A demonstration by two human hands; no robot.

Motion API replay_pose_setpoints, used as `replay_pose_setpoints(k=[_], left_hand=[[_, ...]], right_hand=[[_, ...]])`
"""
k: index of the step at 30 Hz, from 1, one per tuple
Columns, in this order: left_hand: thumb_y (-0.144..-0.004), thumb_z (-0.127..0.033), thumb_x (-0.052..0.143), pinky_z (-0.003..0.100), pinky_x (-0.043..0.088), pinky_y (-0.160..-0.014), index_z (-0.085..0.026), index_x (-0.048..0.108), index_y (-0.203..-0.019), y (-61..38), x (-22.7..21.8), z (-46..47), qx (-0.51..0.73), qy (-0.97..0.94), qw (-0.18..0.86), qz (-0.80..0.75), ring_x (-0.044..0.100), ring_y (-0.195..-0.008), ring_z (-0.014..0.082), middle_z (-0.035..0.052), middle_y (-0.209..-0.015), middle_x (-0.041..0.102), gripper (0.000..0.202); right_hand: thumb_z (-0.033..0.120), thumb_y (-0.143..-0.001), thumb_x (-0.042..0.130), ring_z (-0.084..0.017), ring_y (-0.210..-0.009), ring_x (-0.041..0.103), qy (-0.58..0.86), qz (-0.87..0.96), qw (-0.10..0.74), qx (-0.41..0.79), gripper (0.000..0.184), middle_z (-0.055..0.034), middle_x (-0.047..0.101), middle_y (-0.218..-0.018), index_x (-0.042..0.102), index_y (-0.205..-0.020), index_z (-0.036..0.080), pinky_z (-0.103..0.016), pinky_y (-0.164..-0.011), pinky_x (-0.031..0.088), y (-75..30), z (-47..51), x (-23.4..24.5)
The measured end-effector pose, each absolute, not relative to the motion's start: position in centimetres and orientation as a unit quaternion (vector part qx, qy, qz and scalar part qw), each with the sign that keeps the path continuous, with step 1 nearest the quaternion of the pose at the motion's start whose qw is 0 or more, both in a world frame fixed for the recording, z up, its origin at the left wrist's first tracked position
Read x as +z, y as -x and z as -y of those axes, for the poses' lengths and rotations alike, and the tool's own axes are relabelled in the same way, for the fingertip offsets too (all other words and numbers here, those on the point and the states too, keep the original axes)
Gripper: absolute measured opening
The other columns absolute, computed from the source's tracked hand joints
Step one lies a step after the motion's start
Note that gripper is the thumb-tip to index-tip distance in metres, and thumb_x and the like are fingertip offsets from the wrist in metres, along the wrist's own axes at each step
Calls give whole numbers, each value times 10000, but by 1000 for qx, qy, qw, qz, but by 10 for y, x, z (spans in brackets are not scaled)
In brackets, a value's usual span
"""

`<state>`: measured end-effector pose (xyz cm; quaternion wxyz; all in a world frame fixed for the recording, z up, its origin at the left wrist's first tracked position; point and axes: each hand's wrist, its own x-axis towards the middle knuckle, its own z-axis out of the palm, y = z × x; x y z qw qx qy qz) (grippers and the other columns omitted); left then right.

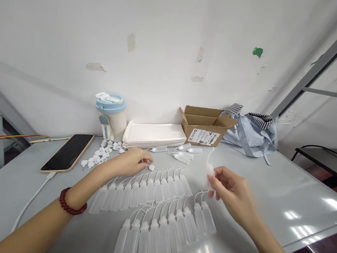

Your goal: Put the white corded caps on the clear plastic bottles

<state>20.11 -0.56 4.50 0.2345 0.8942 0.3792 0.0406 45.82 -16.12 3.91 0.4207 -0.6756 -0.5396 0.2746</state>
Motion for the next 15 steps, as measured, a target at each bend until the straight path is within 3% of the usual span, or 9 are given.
replay_pose_setpoints(k=[5,9,15], left_hand=[[-813,-240,509,309,488,-777,-182,663,-1118,-203,43,10,54,-900,238,-361,651,-953,244,81,-1080,707,346],[-853,-259,512,330,482,-803,-164,638,-1131,-208,34,7,76,-901,231,-359,635,-933,235,92,-1049,687,320],[-918,-317,579,382,518,-788,-145,625,-986,-206,24,-2,71,-899,240,-359,629,-873,183,45,-997,646,191]], right_hand=[[388,-761,694,-130,-570,602,546,540,528,363,244,-8,648,-684,575,-755,175,-247,-537,427,-439,101,52],[430,-769,669,-129,-529,605,503,526,512,455,286,-39,672,-724,598,-721,158,-263,-515,446,-433,64,47],[467,-758,693,-105,-544,557,474,471,519,533,321,-21,635,-740,614,-725,158,-244,-509,431,-439,66,18]])
